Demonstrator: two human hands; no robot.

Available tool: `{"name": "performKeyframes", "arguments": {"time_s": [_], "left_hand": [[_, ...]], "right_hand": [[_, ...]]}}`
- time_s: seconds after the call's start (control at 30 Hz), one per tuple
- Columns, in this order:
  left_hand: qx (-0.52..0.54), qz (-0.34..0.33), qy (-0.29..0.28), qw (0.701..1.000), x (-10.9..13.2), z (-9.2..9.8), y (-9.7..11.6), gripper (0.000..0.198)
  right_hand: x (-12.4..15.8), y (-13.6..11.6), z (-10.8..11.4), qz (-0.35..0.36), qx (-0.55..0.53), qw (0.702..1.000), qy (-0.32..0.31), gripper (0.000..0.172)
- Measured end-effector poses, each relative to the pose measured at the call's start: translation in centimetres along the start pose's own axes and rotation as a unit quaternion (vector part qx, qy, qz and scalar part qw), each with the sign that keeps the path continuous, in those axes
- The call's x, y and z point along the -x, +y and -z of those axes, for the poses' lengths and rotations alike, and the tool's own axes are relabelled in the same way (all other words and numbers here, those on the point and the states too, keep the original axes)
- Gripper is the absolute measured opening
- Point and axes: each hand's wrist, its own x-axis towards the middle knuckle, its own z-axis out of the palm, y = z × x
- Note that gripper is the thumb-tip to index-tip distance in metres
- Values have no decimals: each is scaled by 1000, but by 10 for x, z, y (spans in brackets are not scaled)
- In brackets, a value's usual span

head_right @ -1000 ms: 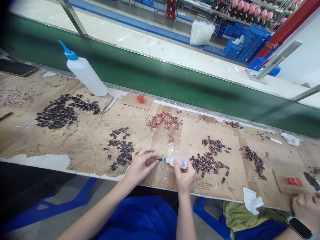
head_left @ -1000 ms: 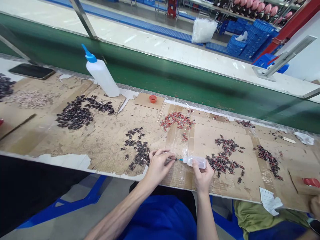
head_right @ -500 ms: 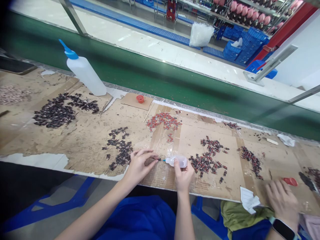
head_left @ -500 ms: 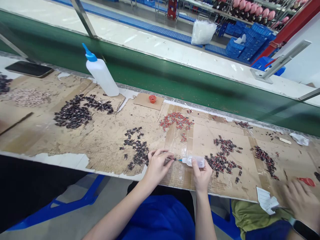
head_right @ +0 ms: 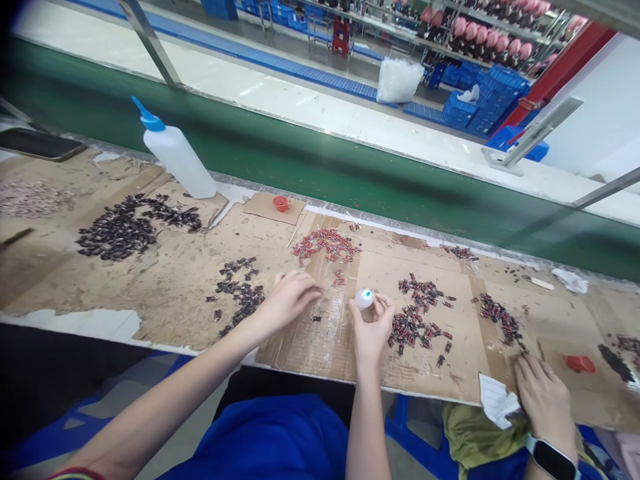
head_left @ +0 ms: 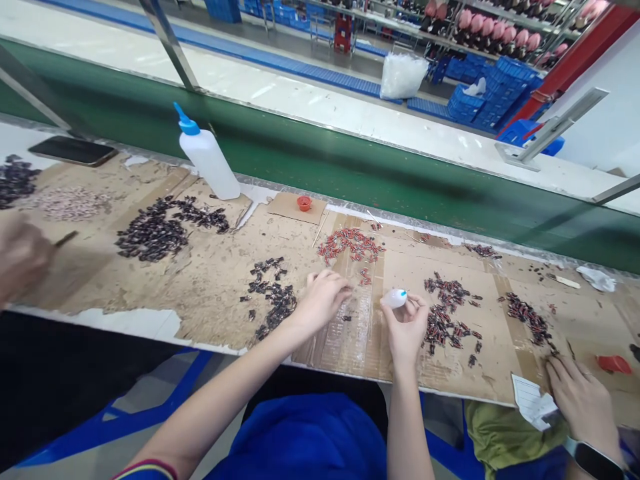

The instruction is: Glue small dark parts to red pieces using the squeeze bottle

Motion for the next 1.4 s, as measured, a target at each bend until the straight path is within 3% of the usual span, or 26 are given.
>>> {"name": "performKeyframes", "arguments": {"time_s": [0.2,0.3,0.37,0.43,0.5,0.63,0.77,0.83,0.97,1.1,1.27,1.4], "left_hand": [[-57,-32,-22,998,-41,-10,11,16],[-71,-34,-35,996,-50,-15,10,12],[-70,-34,-34,996,-49,-15,8,11],[-50,-30,-23,998,-43,-14,7,10],[5,-30,-12,999,-30,-13,7,9],[182,-25,5,983,6,-14,11,7],[279,0,0,960,37,-14,13,14],[257,-12,16,966,45,-16,9,14],[112,-50,87,989,52,-29,-9,12],[37,-85,132,987,52,-45,-21,15],[76,-86,119,986,50,-45,-19,15],[155,-60,90,982,52,-40,-13,13]], "right_hand": [[10,2,2,28,7,1000,2,66],[24,-5,7,89,69,992,58,70],[35,-8,10,129,105,981,99,59],[46,-10,10,135,117,980,86,42],[54,-9,7,99,101,989,31,33],[62,-11,-7,-7,2,999,-40,30],[62,-12,-16,-54,-56,994,-72,25],[62,-11,-16,-65,-58,993,-80,26],[61,-7,-9,-58,-17,995,-73,29],[62,-3,-4,-63,35,992,-103,34],[63,-4,-9,-94,48,990,-91,36],[62,-8,-10,-66,52,990,-116,28]]}}
